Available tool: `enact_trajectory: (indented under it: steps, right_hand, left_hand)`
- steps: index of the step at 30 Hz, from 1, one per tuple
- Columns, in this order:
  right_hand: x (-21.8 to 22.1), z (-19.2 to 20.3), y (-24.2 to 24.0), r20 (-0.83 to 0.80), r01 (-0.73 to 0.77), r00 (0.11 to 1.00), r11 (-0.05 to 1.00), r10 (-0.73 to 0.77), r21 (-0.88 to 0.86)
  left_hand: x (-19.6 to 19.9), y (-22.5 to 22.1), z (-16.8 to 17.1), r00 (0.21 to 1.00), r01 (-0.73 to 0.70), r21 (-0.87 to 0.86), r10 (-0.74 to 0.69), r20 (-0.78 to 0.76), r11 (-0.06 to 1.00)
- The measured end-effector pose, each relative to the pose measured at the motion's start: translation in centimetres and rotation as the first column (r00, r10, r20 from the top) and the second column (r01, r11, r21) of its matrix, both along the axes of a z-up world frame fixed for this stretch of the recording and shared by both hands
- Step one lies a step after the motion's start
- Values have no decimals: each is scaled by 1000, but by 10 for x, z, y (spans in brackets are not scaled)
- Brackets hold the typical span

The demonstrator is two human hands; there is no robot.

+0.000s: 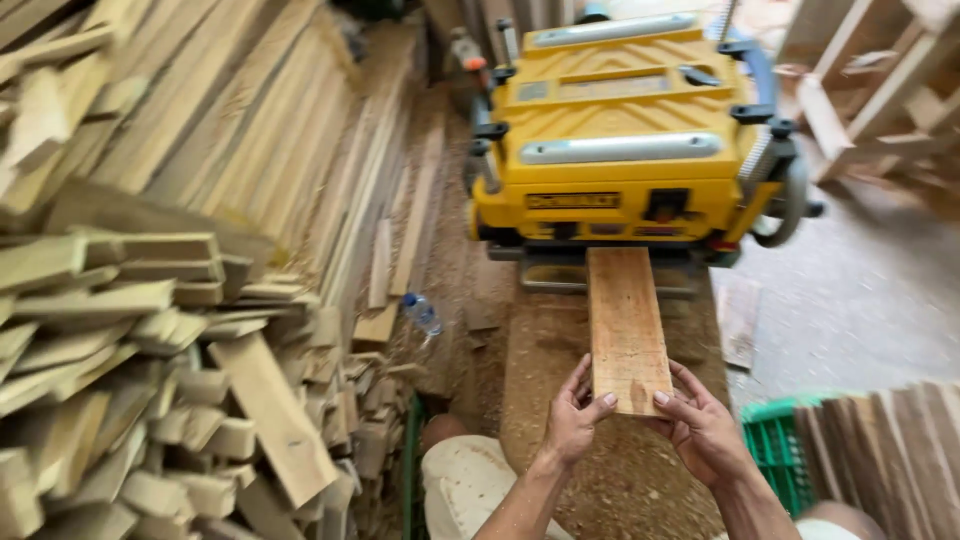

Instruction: Feeding wooden boards into a thickness planer to smooth and level them.

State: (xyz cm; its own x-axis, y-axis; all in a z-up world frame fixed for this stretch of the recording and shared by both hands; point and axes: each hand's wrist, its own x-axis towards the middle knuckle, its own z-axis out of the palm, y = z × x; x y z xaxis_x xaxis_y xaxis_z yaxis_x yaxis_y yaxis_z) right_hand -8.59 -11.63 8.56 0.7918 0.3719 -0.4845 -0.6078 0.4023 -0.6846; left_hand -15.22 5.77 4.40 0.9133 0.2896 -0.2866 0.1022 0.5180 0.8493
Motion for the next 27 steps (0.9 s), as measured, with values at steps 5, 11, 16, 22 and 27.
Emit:
enact_trajectory:
  steps: [5,11,16,22,27]
  right_hand:
    - [-4,-1,57,17,-86,996,988,88,-127]
    - [-13,136,77,91,-233,930,761,357,-605]
    - [-3,128,77,298,-87,870,715,394,-694]
    - [4,106,80,357,-28,818,651,451,-758]
    - [-15,47,83,318,-43,743,515,590,-856]
  left_hand:
    - [-24,53,-3,991,-48,156,67,-119,987]
    - [-10,81,150,924,276,457,-102,-369,845]
    - [14,90,150,929,298,566,-96,-358,768]
    - [19,98,135,933,295,556,-109,-342,777]
    - [4,96,94,893,354,536,-106,-437,766]
